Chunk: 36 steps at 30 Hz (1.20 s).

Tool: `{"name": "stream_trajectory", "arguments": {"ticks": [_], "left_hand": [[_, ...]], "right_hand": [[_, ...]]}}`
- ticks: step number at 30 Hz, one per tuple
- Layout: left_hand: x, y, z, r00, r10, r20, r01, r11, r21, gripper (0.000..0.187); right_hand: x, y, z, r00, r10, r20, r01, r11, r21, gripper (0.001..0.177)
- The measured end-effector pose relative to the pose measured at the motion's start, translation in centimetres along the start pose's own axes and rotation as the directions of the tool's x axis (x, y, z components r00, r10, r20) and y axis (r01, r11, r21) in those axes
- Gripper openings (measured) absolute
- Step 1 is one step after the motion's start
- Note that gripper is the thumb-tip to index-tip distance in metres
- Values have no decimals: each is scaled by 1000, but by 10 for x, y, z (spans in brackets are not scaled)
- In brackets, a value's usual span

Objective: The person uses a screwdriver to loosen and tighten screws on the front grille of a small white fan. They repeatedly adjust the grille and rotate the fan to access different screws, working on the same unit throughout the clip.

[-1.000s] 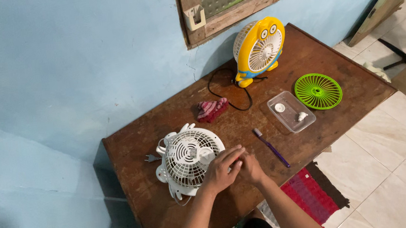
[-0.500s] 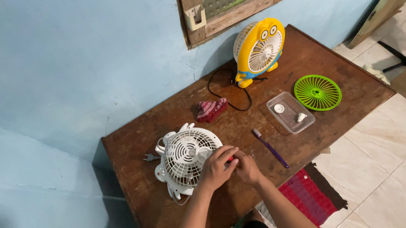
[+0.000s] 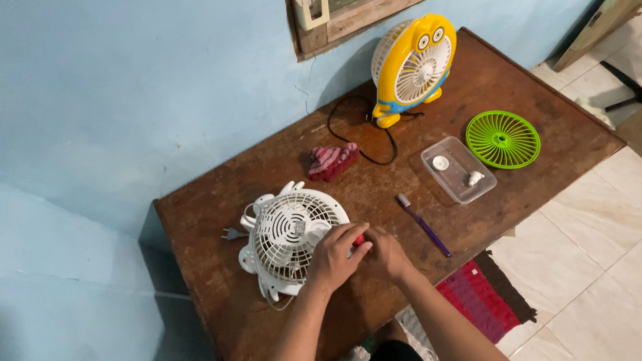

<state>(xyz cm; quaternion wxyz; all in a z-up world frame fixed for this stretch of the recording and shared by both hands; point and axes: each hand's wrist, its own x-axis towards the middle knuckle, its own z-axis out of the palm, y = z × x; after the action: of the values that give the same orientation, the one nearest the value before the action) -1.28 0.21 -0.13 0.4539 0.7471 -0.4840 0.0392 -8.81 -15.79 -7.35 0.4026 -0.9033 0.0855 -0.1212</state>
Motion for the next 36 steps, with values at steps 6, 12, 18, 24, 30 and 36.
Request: {"name": "stream_trajectory", "arguments": {"ticks": [6,12,18,24,30,36], "left_hand": [[3,-13,3,1000,11,-28,-12,998,-69,29],[9,-4,7,983,-183,10,181,977,111,32],[3,-8,-1,998,58,20,-56,995,-89,35],[5,-14,18,986,-166,-25,167,984,68,39],[10,-7,24,979,-184,-84,189,980,66,40],[9,-8,13,998,31,61,-26,996,-84,28]], "right_hand": [[9,20,3,976,-218,23,213,966,145,43],[4,1,-5,995,-50,-91,53,998,34,44],[11,3,-26,988,-133,74,120,980,161,44],[2,-6,-22,988,-149,-41,152,984,92,55],[4,2,-14,990,134,-36,-125,975,186,52],[16,13,-26,987,-26,157,-18,963,270,36]]}}
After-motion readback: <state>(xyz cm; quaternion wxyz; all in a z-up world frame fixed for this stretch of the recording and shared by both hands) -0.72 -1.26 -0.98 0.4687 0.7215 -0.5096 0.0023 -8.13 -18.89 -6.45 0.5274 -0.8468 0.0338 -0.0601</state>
